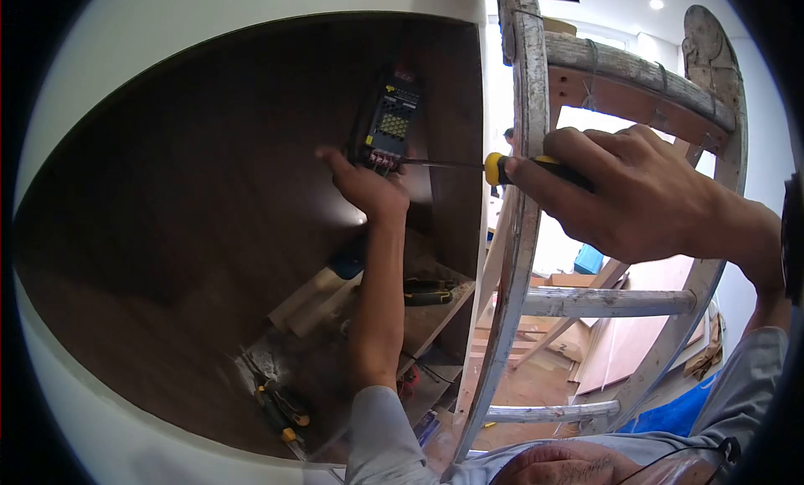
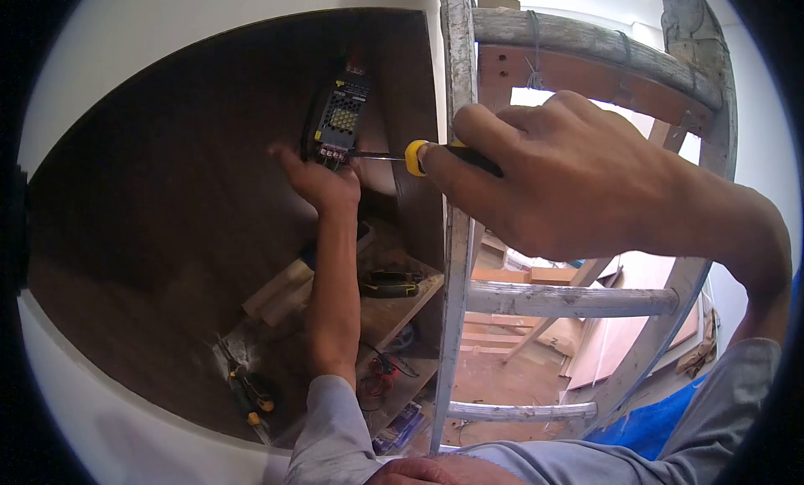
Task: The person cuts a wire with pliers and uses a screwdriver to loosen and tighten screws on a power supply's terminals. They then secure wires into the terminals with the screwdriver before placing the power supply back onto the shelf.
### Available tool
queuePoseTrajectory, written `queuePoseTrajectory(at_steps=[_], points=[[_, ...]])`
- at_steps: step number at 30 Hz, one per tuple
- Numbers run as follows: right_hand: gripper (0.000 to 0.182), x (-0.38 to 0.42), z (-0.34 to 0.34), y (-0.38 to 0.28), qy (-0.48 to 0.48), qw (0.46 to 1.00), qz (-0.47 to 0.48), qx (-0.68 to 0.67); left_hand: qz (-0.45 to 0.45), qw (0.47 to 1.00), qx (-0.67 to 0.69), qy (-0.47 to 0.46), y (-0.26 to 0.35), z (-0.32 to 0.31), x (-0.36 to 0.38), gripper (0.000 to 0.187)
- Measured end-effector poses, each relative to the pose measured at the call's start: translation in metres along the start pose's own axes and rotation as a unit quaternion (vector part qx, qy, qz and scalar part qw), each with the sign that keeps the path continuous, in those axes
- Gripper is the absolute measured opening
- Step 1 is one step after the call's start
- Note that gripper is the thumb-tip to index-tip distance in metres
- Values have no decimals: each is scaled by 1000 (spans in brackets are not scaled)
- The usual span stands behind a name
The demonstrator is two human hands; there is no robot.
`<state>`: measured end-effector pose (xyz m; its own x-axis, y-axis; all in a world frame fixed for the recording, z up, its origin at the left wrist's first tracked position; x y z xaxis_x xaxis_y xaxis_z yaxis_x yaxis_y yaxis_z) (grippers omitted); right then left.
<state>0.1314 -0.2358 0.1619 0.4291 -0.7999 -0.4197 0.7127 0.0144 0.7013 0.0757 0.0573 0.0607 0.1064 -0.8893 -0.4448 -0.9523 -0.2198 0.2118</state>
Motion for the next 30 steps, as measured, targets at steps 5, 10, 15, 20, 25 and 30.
queuePoseTrajectory(at_steps=[5, 10, 15, 20, 25, 30], points=[[41, 0, 3, 3, -13, 1000, -18, -18, -34, 997, -20, -69, -9, 10, -9, 74], [42, 6, -3, 8, -9, 1000, -20, -18, -13, 997, -11, -73, -8, 7, -3, 75], [44, -1, 5, 12, 23, 1000, 0, -18, 10, 1000, -21, -17, -8, 10, -1, 78], [46, -5, 6, 17, 27, 999, 30, 20, 10, 999, -35, 31, -3, 5, 6, 86], [45, -12, 8, 22, 39, 998, 33, -23, 8, 1000, -22, 4, -1, 3, 7, 94], [45, -21, 8, 38, 36, 998, 34, -45, -5, 998, 10, -57, -1, 7, 3, 100]])
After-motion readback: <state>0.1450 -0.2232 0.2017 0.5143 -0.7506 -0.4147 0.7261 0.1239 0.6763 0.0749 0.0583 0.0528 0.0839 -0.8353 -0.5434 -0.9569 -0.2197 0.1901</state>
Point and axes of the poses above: each hand's wrist, its own x-axis away from the middle knuckle, its own z-axis out of the back of the hand, y = z × x, the point moved 4 cm from there along -x, towards the middle knuckle, and after that the axes turned 15 degrees about -z, right-handed, at the moved point
